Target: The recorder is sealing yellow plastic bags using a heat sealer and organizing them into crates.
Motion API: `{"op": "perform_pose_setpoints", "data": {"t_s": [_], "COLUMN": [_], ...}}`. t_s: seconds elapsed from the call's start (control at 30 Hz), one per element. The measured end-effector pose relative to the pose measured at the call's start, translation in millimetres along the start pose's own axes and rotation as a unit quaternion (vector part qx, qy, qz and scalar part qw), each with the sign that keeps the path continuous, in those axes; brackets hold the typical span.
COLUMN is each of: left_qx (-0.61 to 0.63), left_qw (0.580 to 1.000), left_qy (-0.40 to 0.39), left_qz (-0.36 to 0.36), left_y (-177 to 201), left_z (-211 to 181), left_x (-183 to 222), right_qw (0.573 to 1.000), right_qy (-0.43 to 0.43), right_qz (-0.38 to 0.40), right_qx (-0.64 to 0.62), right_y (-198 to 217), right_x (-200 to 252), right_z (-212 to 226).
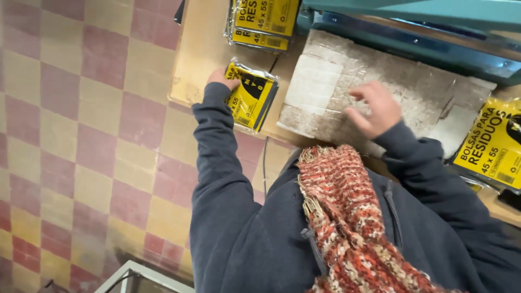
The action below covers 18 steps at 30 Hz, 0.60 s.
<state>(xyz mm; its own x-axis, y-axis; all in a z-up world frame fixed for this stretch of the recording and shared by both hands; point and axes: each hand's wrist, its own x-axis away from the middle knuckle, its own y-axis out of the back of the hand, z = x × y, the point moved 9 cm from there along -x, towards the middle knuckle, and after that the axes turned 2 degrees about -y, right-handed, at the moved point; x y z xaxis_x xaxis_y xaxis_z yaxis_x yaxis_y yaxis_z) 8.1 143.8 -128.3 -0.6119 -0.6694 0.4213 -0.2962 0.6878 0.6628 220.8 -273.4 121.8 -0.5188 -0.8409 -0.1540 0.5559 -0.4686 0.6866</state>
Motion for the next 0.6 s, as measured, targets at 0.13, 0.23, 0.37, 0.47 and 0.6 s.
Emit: {"op": "perform_pose_setpoints", "data": {"t_s": [0.13, 0.23, 0.37, 0.47, 0.6], "left_qx": [0.088, 0.12, 0.212, 0.293, 0.401], "left_qw": [0.984, 0.948, 0.905, 0.856, 0.843], "left_qy": [-0.157, -0.286, -0.368, -0.426, -0.358], "left_qz": [-0.006, -0.069, -0.034, -0.017, -0.025], "left_y": [22.5, 67.4, 72.3, 40.3, -31.5], "left_z": [-50.9, -142.9, -243.8, -284.4, -284.6], "left_x": [38.3, 118.6, 193.4, 209.8, 201.0], "right_qw": [0.989, 0.969, 0.929, 0.892, 0.92], "right_qy": [-0.013, -0.012, 0.013, 0.021, -0.071], "right_qz": [0.072, 0.073, 0.059, 0.012, -0.092], "right_qx": [-0.131, -0.234, -0.366, -0.451, -0.374], "right_y": [-41.4, -60.7, -52.1, -35.2, 5.5], "right_x": [-22.1, -34.4, -48.4, -30.4, 17.1], "right_z": [19.0, 14.7, 16.1, -3.0, -30.4]}}
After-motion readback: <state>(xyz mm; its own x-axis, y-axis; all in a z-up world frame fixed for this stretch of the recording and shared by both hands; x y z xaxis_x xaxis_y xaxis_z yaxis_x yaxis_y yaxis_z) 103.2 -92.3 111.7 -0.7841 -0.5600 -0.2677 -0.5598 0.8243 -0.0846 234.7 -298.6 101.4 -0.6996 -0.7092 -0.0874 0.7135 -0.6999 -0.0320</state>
